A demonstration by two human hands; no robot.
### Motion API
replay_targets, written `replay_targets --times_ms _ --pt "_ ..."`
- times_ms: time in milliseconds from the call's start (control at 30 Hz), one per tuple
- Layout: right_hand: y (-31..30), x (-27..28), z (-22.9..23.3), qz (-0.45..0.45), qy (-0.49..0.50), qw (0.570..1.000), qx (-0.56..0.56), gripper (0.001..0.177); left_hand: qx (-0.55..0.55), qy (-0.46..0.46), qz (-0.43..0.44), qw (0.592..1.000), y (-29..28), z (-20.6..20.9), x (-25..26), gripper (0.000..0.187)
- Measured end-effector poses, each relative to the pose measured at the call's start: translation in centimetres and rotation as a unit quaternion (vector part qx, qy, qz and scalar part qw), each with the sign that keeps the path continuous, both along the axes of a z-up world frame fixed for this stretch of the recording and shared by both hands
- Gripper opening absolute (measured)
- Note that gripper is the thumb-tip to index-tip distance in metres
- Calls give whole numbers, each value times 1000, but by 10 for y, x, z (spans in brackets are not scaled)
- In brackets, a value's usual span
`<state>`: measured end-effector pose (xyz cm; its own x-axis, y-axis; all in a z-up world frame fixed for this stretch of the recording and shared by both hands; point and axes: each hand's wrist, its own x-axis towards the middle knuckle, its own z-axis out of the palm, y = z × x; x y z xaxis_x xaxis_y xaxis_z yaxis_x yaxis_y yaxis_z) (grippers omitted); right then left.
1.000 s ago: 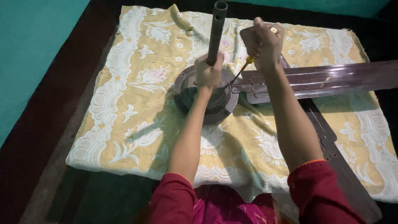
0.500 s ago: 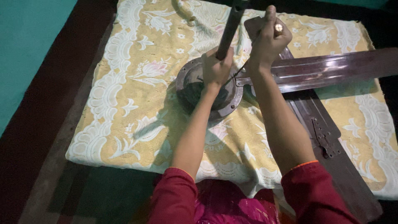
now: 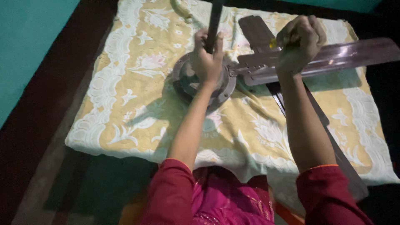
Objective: The person uses a screwdriver to tighten screws on a ceiling fan hub, then attaches a fan blade to the hub and secures it with screws.
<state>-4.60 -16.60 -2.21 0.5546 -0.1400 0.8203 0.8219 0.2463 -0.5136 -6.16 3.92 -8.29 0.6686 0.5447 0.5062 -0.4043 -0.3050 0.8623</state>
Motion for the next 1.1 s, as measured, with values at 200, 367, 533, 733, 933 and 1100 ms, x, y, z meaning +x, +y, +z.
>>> replay_targets --times_ms 200,367,533,733,933,1100 --pt "-8 -10 -25 -50 -44 989 133 35 102 -195 11 975 -77 -4 -44 76" --pt "-18 -27 -36 -128 27 953 274 39 -228 173 -243 927 -130 -13 -17 122" --pt "-42 -43 -19 -33 77 958 273 43 134 24 -318 938 -146 -26 -3 74" --pt "-40 -49 -12 92 212 930 286 52 323 -26 -318 891 -110 21 4 44" --pt "-34 -48 -108 -167 372 859 -309 40 351 72 -216 908 -42 25 14 39" --pt "-42 -49 -166 -295 155 731 -595 27 331 157 -197 909 -12 -30 20 40"
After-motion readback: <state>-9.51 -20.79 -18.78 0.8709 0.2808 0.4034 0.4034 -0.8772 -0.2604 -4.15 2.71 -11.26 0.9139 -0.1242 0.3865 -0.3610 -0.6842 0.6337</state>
